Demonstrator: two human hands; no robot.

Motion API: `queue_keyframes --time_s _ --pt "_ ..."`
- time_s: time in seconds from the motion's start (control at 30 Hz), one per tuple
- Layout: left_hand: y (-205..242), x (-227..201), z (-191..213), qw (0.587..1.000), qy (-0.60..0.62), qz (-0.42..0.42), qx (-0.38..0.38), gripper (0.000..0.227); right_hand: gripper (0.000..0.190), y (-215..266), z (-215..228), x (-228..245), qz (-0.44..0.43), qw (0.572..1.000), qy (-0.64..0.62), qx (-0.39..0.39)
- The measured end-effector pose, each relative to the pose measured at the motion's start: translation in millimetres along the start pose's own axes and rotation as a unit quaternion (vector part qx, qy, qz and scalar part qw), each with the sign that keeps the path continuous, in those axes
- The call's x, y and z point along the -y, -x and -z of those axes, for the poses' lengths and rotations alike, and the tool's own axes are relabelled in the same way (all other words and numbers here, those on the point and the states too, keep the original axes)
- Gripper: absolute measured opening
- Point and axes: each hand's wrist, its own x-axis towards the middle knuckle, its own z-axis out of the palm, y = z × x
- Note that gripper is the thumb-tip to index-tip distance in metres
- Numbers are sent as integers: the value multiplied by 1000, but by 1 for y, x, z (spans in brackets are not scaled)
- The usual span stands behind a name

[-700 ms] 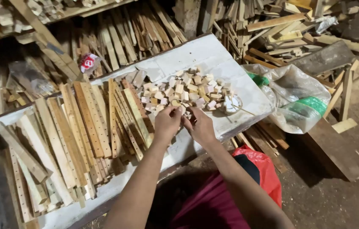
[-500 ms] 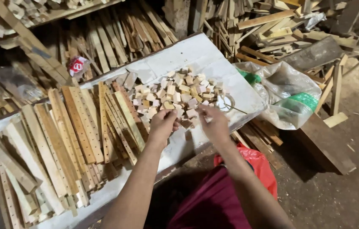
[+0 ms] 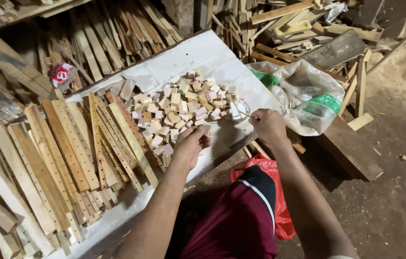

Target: The person sits at a workbench and assembles wooden clothespin parts by hand. They pick up small wooden blocks from a pile, insert them into the slots of long slotted wooden strips, press the pieces to seat them, and place the assembled strips with the finished stack on the bench.

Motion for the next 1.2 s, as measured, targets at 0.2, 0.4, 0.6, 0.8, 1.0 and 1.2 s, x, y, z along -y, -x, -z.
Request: queue_keyframes --time_s 0.2,0.4,0.6,0.8,1.0,1.2 --pt "-1 7 -3 999 44 7 19 23 19 -4 4 -1 32 997 59 -48" --pt "6 10 -2 998 43 -6 40 31 23 5 -1 4 7 1000 9 -23" --pt "-13 23 6 996 70 -2 49 26 29 4 1 -4 -28 995 -94 -2" --pt "-16 27 7 993 98 1 58 24 28 31 20 19 -85 937 -339 -5" --pt "-12 22 14 982 158 34 102 27 30 53 33 41 -86 860 -503 1" --pt "-7 13 30 973 176 52 136 33 21 124 90 108 23 870 -481 105"
